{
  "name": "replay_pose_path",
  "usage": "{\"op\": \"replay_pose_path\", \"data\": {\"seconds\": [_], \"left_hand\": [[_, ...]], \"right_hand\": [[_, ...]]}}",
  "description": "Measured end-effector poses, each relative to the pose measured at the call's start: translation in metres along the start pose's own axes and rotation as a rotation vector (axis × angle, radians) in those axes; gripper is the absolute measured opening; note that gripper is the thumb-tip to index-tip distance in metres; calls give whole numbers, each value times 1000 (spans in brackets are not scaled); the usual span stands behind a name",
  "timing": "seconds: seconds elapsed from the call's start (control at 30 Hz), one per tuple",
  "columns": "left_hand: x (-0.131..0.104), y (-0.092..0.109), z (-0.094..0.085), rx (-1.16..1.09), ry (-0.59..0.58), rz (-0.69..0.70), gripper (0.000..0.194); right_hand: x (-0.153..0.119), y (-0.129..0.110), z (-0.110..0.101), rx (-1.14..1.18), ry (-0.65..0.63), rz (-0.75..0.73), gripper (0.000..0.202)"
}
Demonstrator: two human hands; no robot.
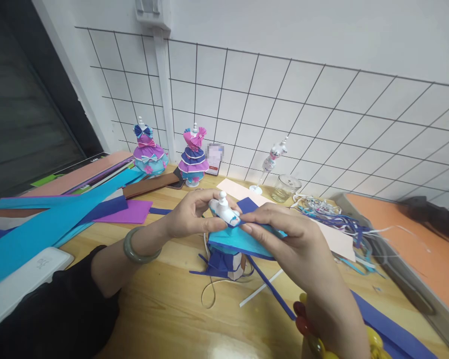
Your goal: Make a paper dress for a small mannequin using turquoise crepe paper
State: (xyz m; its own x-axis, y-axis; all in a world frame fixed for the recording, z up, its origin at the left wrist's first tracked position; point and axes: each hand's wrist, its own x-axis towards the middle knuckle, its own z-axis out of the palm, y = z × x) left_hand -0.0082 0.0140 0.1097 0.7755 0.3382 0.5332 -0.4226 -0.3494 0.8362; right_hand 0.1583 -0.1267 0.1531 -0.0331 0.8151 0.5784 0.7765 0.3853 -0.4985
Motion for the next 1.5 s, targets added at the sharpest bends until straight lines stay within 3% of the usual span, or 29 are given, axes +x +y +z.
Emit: {"op": "replay_pose_path", "data": {"seconds": [0.17, 0.23, 0.33, 0.4, 0.53, 0.8, 0.97, 1.27, 1.5], "left_hand": [[-1, -1, 0, -150, -30, -55, 80], [0, -2, 1, -220, -17, -83, 86], [3, -5, 4, -317, 53, -97, 80], [5, -6, 5, -361, 106, -81, 66], [8, -9, 6, -395, 124, -78, 48], [10, -17, 4, -216, 209, 40, 39], [7, -21, 4, -137, 182, 55, 40], [8, -20, 6, -140, 190, -15, 48], [8, -26, 9, -133, 128, -9, 54]], "right_hand": [[-2, -4, -1, -23, 5, -52, 10], [-2, -9, -2, -59, 4, -41, 10], [-3, -15, -3, -98, -1, -30, 9], [-3, -17, -4, -124, 7, -37, 9], [-4, -19, -3, -180, -5, -40, 9], [-8, -31, -2, -245, 13, -24, 11], [-6, -40, 1, -258, 67, 81, 10], [-6, -34, 1, -233, 61, 138, 14], [-6, -33, -1, -247, 91, 188, 12]]}}
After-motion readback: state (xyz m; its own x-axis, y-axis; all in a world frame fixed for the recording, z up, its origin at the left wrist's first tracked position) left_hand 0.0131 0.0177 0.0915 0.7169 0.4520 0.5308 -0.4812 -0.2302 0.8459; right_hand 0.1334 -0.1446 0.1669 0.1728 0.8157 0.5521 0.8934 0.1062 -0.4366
